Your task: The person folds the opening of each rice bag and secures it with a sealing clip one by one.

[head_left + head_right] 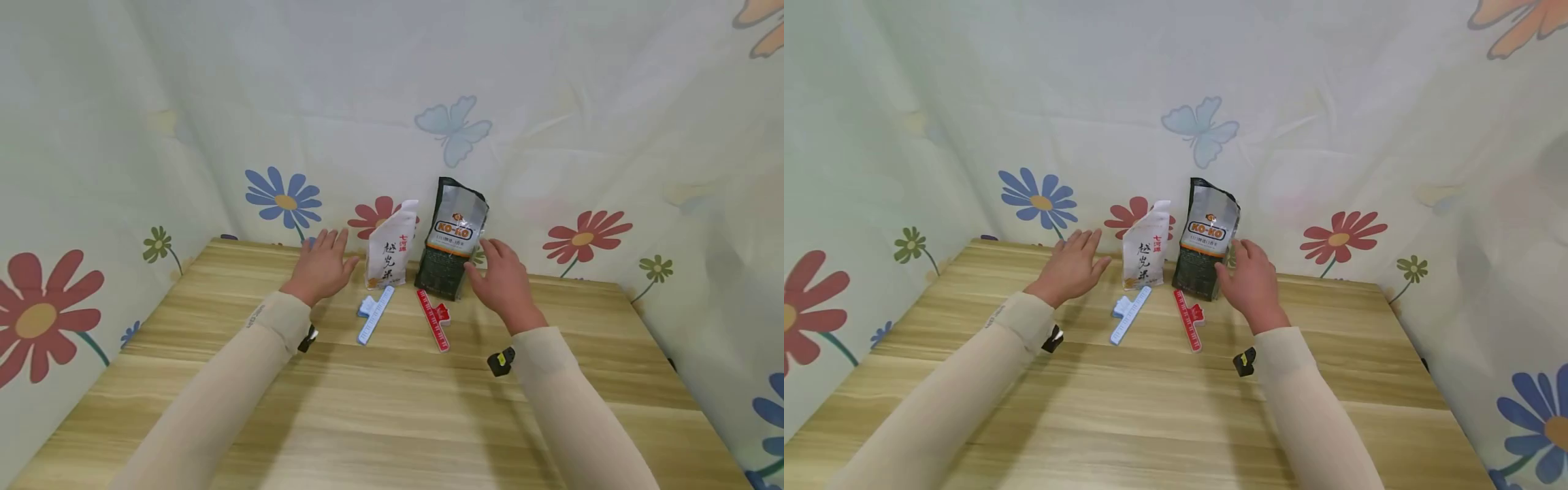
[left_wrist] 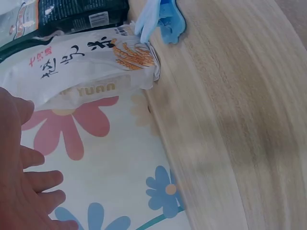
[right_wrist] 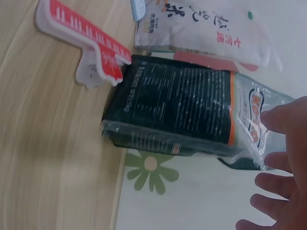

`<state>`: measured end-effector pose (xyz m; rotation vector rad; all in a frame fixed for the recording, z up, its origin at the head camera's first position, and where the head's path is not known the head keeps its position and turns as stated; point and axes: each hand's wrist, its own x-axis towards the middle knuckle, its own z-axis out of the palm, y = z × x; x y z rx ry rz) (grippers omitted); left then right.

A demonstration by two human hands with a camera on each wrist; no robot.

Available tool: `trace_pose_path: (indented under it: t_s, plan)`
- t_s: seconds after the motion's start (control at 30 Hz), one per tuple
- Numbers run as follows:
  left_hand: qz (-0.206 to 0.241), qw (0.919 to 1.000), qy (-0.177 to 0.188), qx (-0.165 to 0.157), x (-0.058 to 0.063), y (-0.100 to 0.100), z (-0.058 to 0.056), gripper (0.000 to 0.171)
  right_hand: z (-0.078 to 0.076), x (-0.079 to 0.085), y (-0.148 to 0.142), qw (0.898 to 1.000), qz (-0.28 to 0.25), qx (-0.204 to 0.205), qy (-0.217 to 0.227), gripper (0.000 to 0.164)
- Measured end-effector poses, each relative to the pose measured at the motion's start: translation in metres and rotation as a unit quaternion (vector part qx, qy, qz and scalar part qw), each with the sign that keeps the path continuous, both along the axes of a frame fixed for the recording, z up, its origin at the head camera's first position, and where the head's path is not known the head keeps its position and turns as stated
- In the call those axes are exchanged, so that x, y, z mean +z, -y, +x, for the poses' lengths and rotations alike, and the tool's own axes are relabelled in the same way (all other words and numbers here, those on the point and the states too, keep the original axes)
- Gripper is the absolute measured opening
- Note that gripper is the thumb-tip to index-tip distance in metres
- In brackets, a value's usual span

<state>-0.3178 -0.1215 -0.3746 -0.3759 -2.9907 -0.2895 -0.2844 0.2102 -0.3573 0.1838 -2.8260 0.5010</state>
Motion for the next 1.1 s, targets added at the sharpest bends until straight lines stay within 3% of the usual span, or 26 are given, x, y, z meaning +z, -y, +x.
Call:
trace_pose_path:
  t_s: [0.63, 1.1]
  plan:
    - [0.024, 0.9994, -0.018, -0.020, 0.000, -0.008, -0.007, 0.067, 0.000, 0.009, 0.039, 0.998, -0.025, 0.038, -0.039, 0.056]
    - [0.074, 0.9973, -0.004, 0.006, -0.002, -0.022, -0.016, 0.066, -0.017, 0.003, 0.068, 0.994, -0.062, 0.061, -0.059, 0.050]
